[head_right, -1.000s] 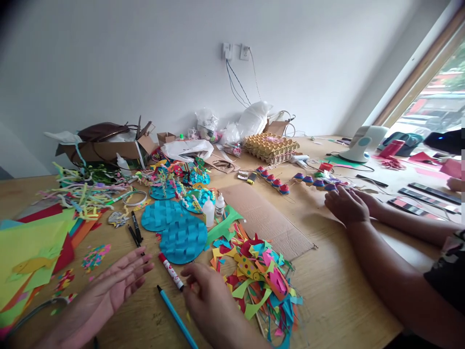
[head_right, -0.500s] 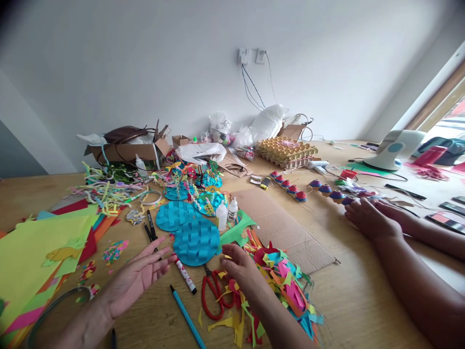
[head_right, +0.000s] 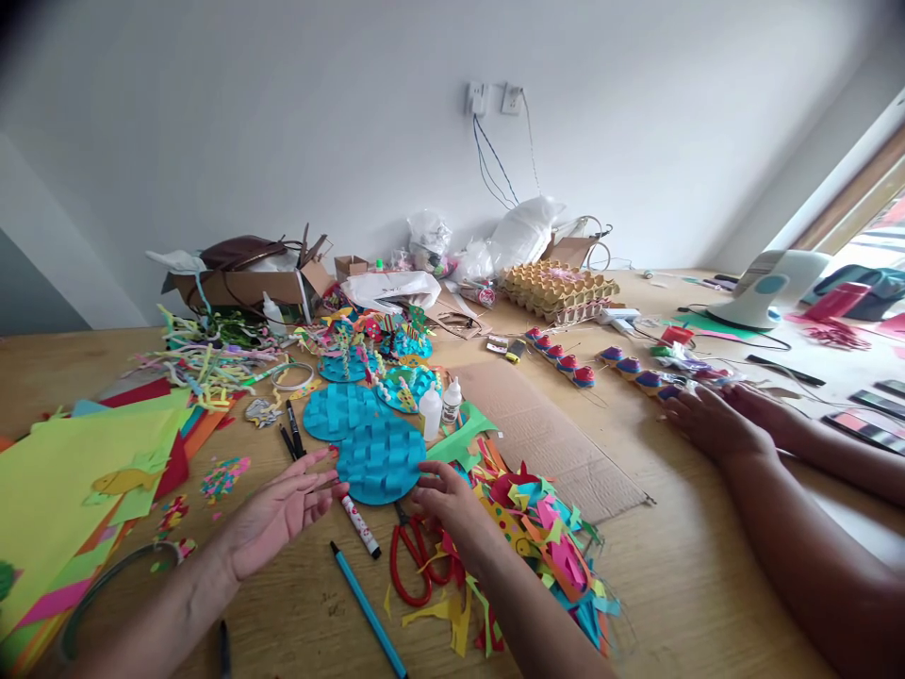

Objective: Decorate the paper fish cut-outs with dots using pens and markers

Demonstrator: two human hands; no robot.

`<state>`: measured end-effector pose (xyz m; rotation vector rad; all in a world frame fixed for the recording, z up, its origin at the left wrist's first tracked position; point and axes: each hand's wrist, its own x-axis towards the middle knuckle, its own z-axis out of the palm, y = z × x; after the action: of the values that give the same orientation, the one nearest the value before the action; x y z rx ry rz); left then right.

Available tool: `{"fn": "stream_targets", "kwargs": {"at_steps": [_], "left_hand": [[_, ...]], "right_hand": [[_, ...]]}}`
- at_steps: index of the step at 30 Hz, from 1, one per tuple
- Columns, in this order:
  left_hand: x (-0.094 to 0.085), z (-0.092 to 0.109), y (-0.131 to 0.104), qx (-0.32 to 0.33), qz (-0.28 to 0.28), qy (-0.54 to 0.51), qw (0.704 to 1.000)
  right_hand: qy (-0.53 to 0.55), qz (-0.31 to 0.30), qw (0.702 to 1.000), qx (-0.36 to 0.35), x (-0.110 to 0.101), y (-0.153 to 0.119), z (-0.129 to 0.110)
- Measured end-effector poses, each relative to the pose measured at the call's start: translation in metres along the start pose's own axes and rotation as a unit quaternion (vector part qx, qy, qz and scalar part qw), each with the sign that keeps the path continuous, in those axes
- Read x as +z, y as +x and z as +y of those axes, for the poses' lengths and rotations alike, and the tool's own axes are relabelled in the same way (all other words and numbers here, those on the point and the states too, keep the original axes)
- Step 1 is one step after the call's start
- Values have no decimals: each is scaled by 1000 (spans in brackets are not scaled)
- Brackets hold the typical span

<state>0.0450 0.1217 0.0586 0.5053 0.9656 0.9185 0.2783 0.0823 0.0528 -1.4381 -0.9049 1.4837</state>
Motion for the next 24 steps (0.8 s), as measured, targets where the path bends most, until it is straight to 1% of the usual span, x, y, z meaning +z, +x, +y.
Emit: {"fn": "stream_targets", "kwargs": {"at_steps": [6,13,17,24], "left_hand": [[-6,10,-1,11,12,-14,1000],[0,26,-3,29,6,-25,999],[-1,26,-3,31,4,-22,999],[-8,18,-7,26,4,-11,1000]], "right_hand": [[15,-6,1000,-1,-2,-4,-6],[28,-10,999,-24,4,-4,-19],[35,-8,999,-25,6,-2,-18],[86,-21,996,4,4,-4,-6]]}}
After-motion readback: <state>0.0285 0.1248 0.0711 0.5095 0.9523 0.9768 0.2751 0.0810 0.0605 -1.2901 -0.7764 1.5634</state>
